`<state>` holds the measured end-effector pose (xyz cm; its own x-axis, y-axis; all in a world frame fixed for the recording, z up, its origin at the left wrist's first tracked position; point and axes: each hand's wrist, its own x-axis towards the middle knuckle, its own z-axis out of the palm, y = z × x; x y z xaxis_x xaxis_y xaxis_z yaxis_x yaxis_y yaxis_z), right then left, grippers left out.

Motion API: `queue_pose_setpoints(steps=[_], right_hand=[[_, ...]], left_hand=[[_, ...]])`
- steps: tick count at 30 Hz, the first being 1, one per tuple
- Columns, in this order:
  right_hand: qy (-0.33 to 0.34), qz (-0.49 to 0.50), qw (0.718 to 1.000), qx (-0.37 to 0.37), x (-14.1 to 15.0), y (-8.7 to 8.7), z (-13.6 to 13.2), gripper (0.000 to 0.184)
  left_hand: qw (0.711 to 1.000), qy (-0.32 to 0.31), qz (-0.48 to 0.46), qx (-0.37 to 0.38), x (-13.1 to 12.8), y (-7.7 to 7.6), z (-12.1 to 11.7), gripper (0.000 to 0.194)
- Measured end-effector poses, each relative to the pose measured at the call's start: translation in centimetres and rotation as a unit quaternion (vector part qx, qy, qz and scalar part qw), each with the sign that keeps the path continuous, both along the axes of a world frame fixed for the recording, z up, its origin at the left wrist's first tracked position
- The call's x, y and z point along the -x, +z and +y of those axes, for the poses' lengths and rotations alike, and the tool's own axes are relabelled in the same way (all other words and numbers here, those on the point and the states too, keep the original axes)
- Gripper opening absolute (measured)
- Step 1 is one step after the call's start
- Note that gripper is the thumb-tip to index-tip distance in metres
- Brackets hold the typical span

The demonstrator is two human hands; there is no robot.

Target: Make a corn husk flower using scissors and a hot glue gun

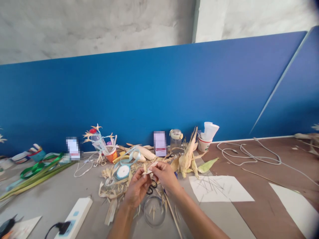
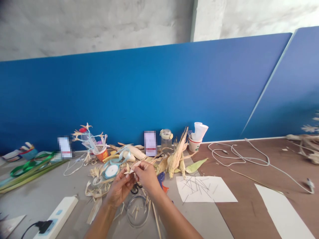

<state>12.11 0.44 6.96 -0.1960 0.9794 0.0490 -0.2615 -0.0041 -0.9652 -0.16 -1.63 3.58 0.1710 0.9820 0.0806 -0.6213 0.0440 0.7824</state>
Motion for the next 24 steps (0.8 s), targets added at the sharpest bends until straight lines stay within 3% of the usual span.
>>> queue_pose_setpoints(steps=[10,24], right_hand=[[-0.026,-0.018,0.999,-0.006,-0.03,-0.34,0.25,0.015],[0.018,0.018,0.999,0.038,0.09,0.11,-0.10,0.013]], left_hand=[[0.999,-0.028,-0.025,0.006,0.12,0.18,-0.10,0.019],[0.998,-0.054,0.005,0.036,0.40,0.45,-0.46,0.028]])
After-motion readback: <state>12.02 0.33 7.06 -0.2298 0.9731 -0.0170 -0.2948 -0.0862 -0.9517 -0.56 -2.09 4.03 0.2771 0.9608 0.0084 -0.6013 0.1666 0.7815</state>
